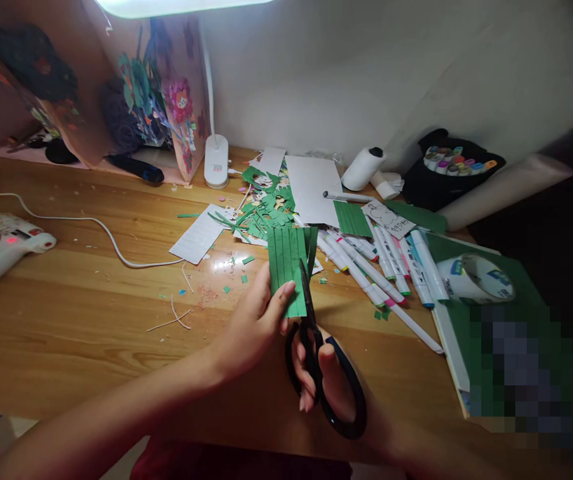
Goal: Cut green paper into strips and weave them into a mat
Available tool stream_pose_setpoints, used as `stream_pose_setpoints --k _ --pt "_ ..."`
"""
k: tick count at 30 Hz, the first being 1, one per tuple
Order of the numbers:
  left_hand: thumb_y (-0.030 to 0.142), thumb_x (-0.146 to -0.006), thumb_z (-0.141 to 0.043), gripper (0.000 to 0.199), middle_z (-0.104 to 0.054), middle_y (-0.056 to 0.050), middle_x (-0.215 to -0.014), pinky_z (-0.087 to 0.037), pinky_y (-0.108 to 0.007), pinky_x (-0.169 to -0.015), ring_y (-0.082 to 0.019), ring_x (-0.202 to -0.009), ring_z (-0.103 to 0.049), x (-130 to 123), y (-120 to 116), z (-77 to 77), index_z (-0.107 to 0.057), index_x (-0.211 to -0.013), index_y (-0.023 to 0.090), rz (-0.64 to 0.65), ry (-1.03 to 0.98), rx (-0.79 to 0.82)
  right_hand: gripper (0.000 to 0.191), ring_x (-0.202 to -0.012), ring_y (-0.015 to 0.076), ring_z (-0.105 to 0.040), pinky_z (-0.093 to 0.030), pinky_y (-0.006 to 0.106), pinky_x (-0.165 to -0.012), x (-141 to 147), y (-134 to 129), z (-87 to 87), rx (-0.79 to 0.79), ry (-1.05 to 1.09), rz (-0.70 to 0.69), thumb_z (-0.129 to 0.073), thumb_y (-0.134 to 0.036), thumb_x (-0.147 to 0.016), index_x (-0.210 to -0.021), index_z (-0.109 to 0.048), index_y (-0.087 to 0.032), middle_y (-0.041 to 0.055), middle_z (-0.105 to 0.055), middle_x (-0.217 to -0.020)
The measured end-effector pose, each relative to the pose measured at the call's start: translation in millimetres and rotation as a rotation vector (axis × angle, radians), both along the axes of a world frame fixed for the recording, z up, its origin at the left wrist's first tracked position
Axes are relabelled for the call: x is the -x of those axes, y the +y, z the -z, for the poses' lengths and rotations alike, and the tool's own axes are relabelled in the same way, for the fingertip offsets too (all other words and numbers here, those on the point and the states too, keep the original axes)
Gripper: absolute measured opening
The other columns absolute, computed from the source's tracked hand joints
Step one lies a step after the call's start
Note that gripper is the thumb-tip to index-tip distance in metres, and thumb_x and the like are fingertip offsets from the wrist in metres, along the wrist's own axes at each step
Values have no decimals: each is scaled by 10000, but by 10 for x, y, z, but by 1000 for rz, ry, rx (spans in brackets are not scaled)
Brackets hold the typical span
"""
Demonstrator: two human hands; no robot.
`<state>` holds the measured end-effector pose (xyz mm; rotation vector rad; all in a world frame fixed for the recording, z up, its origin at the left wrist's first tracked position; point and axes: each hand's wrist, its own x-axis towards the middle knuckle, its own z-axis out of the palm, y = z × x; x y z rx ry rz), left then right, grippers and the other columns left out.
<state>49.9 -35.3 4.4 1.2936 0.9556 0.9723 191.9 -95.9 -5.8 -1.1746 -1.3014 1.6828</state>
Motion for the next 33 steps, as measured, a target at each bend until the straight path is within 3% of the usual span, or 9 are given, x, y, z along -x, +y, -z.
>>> stream_pose_setpoints --k 5,9,13,20,26,33 --pt "366 -930 -431 251 -501 -17 -827 -391 -219 -490 -87 -596 -408 4 4 -5 -478 -1105 192 12 7 17 637 -408 85 -464 -435 207 -433 -11 -3 169 -11 51 10 -249 -774 -791 -834 -469 -178 -48 -458 -532" --pt "347 -930 -436 273 -546 -47 -938 -452 -255 -632 -139 -780 -500 -6 7 0 -478 -1151 194 26 21 15 649 -387 79 -467 -437 196 -421 -5 4 312 12 112 44 -208 -757 -815 -816 -487 -170 -50 -453 -508" --pt "354 -928 -442 276 -539 -33 -902 -462 -276 -706 -158 -859 -521 -23 12 16 -474 -1158 204 19 -10 60 644 -331 61 -435 -420 177 -373 7 -7 345 84 145 55 -241 -766 -801 -833 -486 -171 -72 -428 -490" --pt "371 -909 -464 294 -519 -7 -778 -444 -263 -633 -145 -746 -514 -49 -25 15 -491 -1138 188 4 -24 112 710 -356 88 -464 -436 206 -384 12 0 339 100 142 78 -204 -819 -747 -808 -494 -174 -55 -448 -487" --pt "380 -910 -454 248 -452 37 -690 -417 -254 -613 -95 -568 -408 -75 -45 12 -487 -1043 174 44 -39 161 761 -328 79 -441 -445 209 -384 3 43 362 165 125 65 -152 -838 -719 -776 -505 -168 -63 -426 -461" --pt "379 -914 -451 256 -478 25 -738 -406 -253 -635 -99 -606 -414 -68 -36 26 -491 -1063 175 45 -32 161 785 -337 72 -422 -443 204 -397 -32 44 392 134 53 58 -142 -842 -710 -780 -522 -159 -68 -404 -463"
